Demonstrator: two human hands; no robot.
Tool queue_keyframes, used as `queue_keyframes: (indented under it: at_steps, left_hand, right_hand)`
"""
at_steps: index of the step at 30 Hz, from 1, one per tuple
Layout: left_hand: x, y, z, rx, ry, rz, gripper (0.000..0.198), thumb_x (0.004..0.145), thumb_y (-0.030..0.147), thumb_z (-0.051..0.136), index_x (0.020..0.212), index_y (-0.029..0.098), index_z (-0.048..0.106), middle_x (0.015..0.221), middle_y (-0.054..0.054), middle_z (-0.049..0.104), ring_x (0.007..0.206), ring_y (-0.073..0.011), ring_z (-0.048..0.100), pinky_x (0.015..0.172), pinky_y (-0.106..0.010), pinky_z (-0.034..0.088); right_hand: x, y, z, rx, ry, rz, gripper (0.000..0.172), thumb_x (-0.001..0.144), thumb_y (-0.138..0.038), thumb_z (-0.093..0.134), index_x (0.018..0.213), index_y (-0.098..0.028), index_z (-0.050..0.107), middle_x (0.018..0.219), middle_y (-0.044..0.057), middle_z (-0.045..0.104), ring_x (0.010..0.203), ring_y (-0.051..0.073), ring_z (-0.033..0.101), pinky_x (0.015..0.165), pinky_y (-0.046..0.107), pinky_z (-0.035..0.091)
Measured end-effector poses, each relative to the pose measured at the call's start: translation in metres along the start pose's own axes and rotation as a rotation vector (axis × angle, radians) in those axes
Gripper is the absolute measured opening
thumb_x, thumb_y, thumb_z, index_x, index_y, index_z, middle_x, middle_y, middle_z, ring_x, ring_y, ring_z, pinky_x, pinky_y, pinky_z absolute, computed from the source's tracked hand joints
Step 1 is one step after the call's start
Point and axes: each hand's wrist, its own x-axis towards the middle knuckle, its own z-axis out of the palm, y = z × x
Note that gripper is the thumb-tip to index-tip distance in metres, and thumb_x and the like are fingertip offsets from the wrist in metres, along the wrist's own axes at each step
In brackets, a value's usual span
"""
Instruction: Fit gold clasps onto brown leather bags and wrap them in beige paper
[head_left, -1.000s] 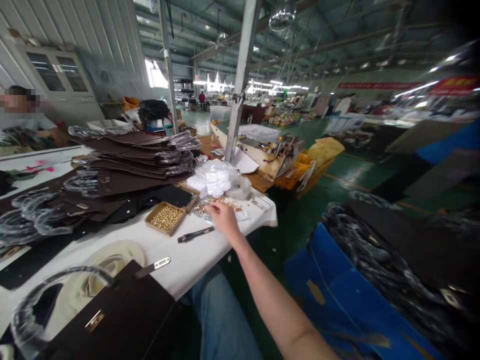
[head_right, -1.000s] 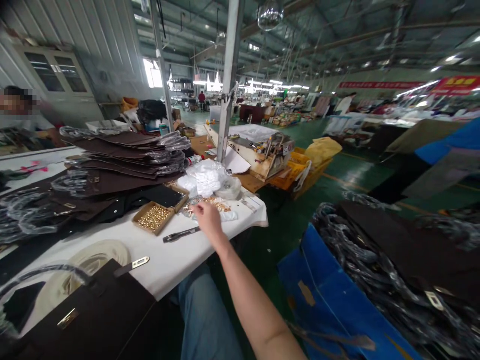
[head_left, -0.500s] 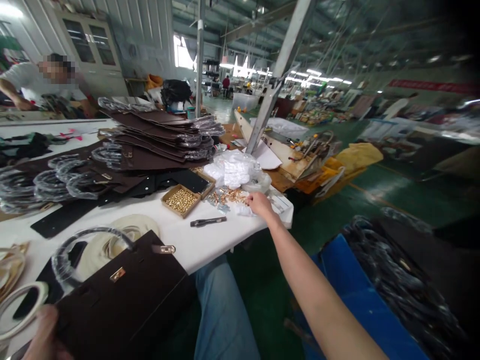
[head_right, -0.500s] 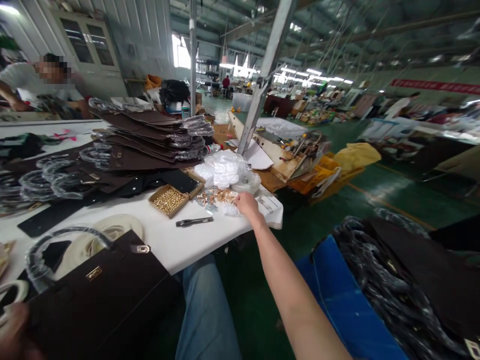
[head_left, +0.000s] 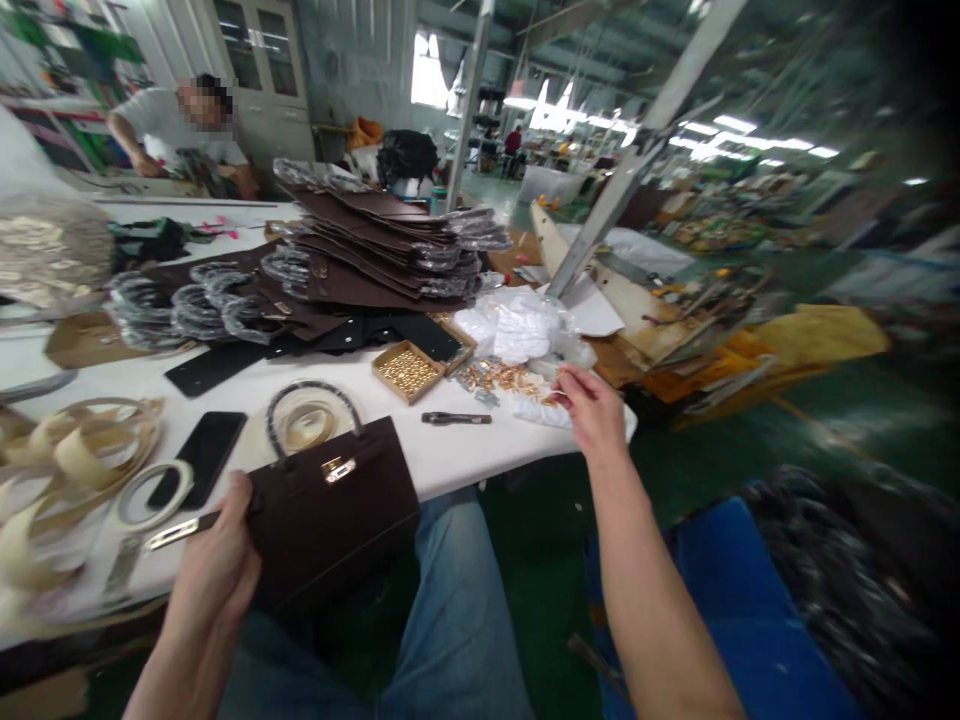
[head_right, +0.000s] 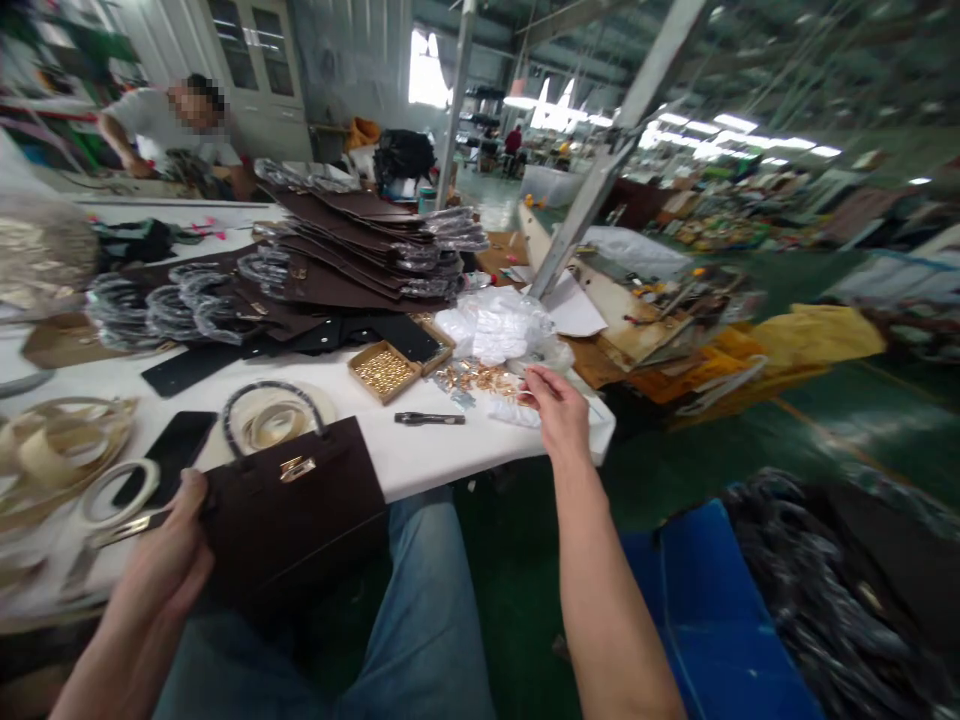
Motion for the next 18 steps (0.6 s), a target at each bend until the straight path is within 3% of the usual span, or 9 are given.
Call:
queue_keyframes:
  at_steps: [1,3,6,7,9,13,16,18]
  left_hand:
    - [-0.003,0.002,0.007,-0.015,0.003,-0.02,0.035,0.102,0.052,0.083,0.108,0.017,0.082,0.1,-0.01,0.088,0.114,-0.0308,0.085,0.113,-0.046,0.067]
    - [-0.004,0.004,0.019,-0.079,-0.044,-0.068,0.036,0.104,0.049,0.082,0.109,0.013,0.081,0.107,-0.015,0.088,0.116,-0.0307,0.084,0.115,-0.047,0.065]
    - [-0.002,0.002,0.026,-0.187,-0.148,-0.061,0.04,0.101,0.051,0.085,0.11,0.011,0.082,0.11,-0.019,0.088,0.118,-0.0318,0.084,0.114,-0.047,0.065]
    - [-0.002,0.001,0.026,-0.2,-0.159,-0.046,0.043,0.099,0.053,0.088,0.109,0.011,0.082,0.109,-0.019,0.088,0.116,-0.0324,0.084,0.112,-0.047,0.066]
    - [-0.003,0.0,0.025,-0.208,-0.157,-0.017,0.049,0.093,0.058,0.092,0.106,0.011,0.082,0.106,-0.018,0.088,0.112,-0.0331,0.085,0.107,-0.046,0.068]
    - [-0.005,-0.001,0.017,-0.245,-0.189,0.001,0.055,0.088,0.061,0.095,0.108,0.011,0.082,0.108,-0.017,0.088,0.111,-0.032,0.084,0.105,-0.044,0.067]
    - [-0.006,-0.001,0.004,-0.27,-0.31,0.002,0.051,0.089,0.053,0.098,0.113,0.011,0.082,0.115,-0.017,0.087,0.119,-0.032,0.082,0.112,-0.045,0.063]
    - [-0.007,-0.001,-0.006,-0.273,-0.39,-0.026,0.046,0.09,0.045,0.098,0.117,0.011,0.083,0.117,-0.017,0.087,0.121,-0.0322,0.081,0.115,-0.045,0.062]
  right_hand:
    - [-0.027,-0.014,0.017,0.194,-0.022,-0.008,0.042,0.097,-0.043,0.085,0.13,-0.018,0.083,0.11,0.01,0.082,0.086,0.018,0.079,0.089,0.037,0.071]
    - [-0.092,-0.049,0.055,0.388,-0.226,0.021,0.034,0.091,-0.039,0.095,0.12,-0.023,0.088,0.114,0.01,0.083,0.089,0.02,0.081,0.094,0.041,0.073]
    - [-0.191,-0.103,0.115,0.512,-0.736,0.124,0.019,0.096,-0.038,0.092,0.112,-0.027,0.091,0.131,0.012,0.079,0.102,0.026,0.083,0.095,0.046,0.075]
    - [-0.217,-0.116,0.134,0.538,-0.849,0.133,0.016,0.098,-0.038,0.09,0.108,-0.026,0.091,0.129,0.011,0.079,0.102,0.026,0.083,0.092,0.045,0.076]
    - [-0.252,-0.128,0.173,0.519,-0.955,0.065,0.012,0.101,-0.036,0.085,0.106,-0.026,0.091,0.126,0.01,0.08,0.107,0.026,0.082,0.093,0.042,0.075]
    - [-0.263,-0.114,0.229,0.427,-0.888,-0.093,0.024,0.098,-0.032,0.087,0.122,-0.029,0.089,0.13,0.008,0.082,0.113,0.024,0.081,0.105,0.038,0.071]
    - [-0.258,-0.101,0.249,0.443,-0.827,-0.023,0.022,0.096,-0.039,0.089,0.113,-0.025,0.09,0.135,0.008,0.082,0.116,0.025,0.081,0.107,0.038,0.07]
    - [-0.258,-0.097,0.256,0.485,-0.825,0.105,0.027,0.094,-0.046,0.09,0.107,-0.022,0.089,0.13,0.009,0.084,0.116,0.026,0.081,0.105,0.04,0.071]
